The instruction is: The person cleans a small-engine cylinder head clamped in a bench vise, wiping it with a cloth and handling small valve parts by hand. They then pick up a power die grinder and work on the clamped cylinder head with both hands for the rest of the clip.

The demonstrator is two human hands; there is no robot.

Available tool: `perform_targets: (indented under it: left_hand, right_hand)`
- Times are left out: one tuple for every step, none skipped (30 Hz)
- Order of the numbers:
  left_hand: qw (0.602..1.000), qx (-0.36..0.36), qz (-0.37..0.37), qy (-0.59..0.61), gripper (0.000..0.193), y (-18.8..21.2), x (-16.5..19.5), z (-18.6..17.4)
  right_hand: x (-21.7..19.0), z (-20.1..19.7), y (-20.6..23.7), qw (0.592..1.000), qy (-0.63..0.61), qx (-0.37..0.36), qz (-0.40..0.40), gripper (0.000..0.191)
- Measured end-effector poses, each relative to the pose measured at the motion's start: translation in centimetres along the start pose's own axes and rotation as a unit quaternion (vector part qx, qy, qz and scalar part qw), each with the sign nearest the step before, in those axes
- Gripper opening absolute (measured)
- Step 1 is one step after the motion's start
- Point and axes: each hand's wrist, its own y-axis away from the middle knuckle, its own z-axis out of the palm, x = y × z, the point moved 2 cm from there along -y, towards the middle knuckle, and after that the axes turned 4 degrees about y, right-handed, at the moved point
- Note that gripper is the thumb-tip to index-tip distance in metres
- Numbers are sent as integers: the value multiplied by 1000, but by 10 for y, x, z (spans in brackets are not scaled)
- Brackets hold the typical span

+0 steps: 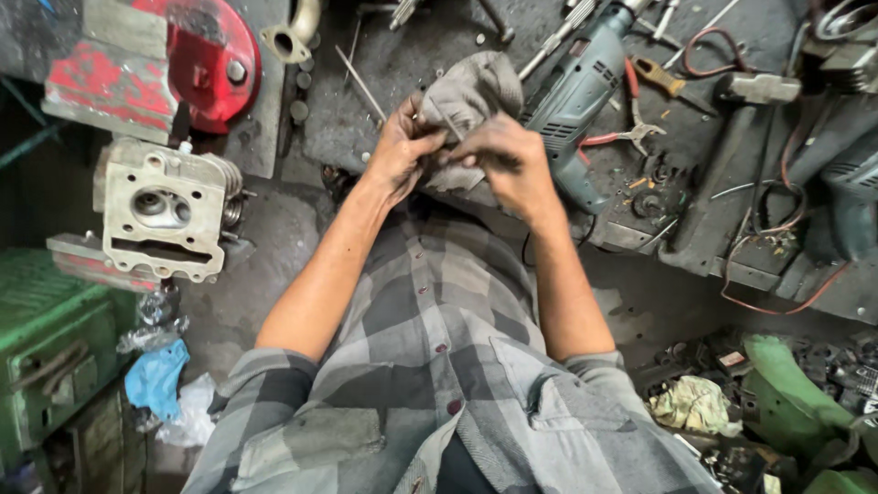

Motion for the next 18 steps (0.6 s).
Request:
perform_targets:
  left_hand:
    - [999,-6,38,-21,38,-3,-5,-4]
    - [996,-16,75,-45,44,-8,-6,-9]
    - [990,-2,93,-110,41,-14,-7,-14]
    - [978,14,109,-175,39,-18,-8,-17]
    - [963,30,124,-236,37,-21,-9,-19]
    - [962,15,140,-234,35,-24,-9,-18]
    - [960,-3,157,-233,32,-28,-9,-15]
    - [957,-22,175,-231,30,-32,-8,-11]
    - [950,-21,189,-248,29,-35,-6,-7]
    - [943,-20,203,-264,28,-36,-4,-4]
    - [935,-18,215,-281,28,-37,-3,0]
    - [941,-12,201,-274,31,-40,-4,3]
    - [945,-6,186,-268,35,-42,-5,4]
    - [950,-1,171,-261,39,-43,-5,5]
    - [955,10,164,-247,42,-44,-7,5]
    - [959,19,159,-232,44,-43,-8,4]
    - [963,27,153,-218,46,-44,-10,4]
    - [970,26,150,-190,48,-45,-11,4]
  right_hand:
    - [4,0,-3,1000,0,1,-4,33]
    - [8,-1,-5,1000,4,-6,-2,34]
    - [12,-4,-7,1000,9,-12,0,35]
    - [15,-6,-8,1000,13,-19,3,36]
    - [19,-8,-9,1000,5,-17,5,35]
    - [23,-12,-10,1000,-1,-16,8,35]
    - [27,-15,-11,1000,-6,-13,10,35]
    - [31,-18,-12,1000,-2,-18,9,34]
    - [34,-19,-14,1000,2,-24,8,32]
    - [38,-20,-15,999,5,-30,7,31]
    - [41,-19,-16,999,4,-30,14,32]
    - [43,-19,-18,999,2,-30,20,33]
    - [46,-18,-19,999,0,-30,26,34]
    - [47,-17,-20,999,6,-29,29,33]
    - [49,-16,-21,999,13,-27,31,33]
    - [50,-16,-23,999,22,-24,33,32]
    - [51,-15,-24,999,29,-28,36,33]
    - [52,-15,-24,998,37,-34,40,34]
